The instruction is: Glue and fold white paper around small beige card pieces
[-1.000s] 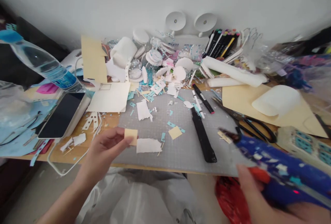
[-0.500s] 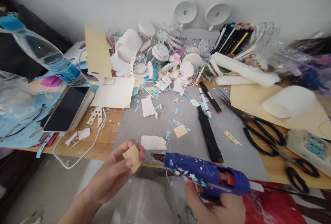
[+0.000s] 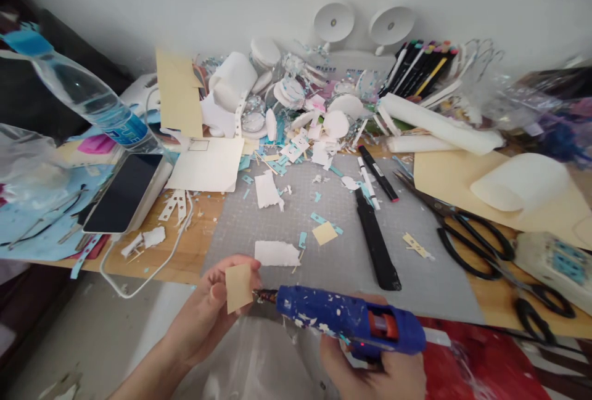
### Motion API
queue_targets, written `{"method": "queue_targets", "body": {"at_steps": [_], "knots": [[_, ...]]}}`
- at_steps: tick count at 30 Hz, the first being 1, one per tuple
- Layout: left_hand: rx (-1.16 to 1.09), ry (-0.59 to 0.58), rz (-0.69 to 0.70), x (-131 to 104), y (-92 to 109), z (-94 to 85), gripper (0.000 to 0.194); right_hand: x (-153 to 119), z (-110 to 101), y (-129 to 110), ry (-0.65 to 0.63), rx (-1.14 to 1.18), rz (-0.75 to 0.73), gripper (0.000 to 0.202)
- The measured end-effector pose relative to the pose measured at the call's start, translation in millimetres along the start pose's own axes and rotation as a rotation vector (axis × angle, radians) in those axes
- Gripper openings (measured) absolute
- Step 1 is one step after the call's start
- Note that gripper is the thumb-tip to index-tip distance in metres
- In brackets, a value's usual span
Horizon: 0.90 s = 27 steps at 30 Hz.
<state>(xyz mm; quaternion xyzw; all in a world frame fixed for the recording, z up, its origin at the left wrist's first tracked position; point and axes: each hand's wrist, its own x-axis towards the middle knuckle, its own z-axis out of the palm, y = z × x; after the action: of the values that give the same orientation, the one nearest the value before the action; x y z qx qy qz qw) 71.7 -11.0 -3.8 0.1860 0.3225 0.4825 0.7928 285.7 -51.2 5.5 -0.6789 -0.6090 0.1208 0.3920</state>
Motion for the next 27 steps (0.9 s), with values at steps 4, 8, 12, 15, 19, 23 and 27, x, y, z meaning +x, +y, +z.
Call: {"method": "queue_targets", "body": {"at_steps": [4, 8, 12, 15, 19, 23, 27], "knots": [[0.063, 0.044, 0.008, -1, 3, 2.6, 0.048, 6, 1, -4, -0.04, 0.001, -0.132, 0.007], [0.08, 0.03, 0.013, -1, 5, 7.2, 0.047, 2, 5, -5, -0.017, -0.012, -0.104, 0.011], [0.093, 0.025, 0.042, 1, 6, 11.0, 0.05, -2, 6, -5, -0.006, -0.014, -0.096, 0.009], [0.09, 0.009, 0.027, 2, 6, 12.0, 0.048, 3, 3, -7, -0.032, -0.028, -0.15, 0.008], [0.07, -0.002, -0.005, 2, 6, 11.2, 0.05, 14, -3, -7, -0.115, -0.077, -0.322, 0.01], [0.067, -0.008, -0.001, 1, 6, 10.4, 0.051, 16, -6, -5, -0.126, -0.103, -0.36, 0.008], [0.066, 0.002, 0.003, 0, 7, 10.9, 0.051, 10, -2, -7, -0.106, -0.058, -0.305, 0.004]]}}
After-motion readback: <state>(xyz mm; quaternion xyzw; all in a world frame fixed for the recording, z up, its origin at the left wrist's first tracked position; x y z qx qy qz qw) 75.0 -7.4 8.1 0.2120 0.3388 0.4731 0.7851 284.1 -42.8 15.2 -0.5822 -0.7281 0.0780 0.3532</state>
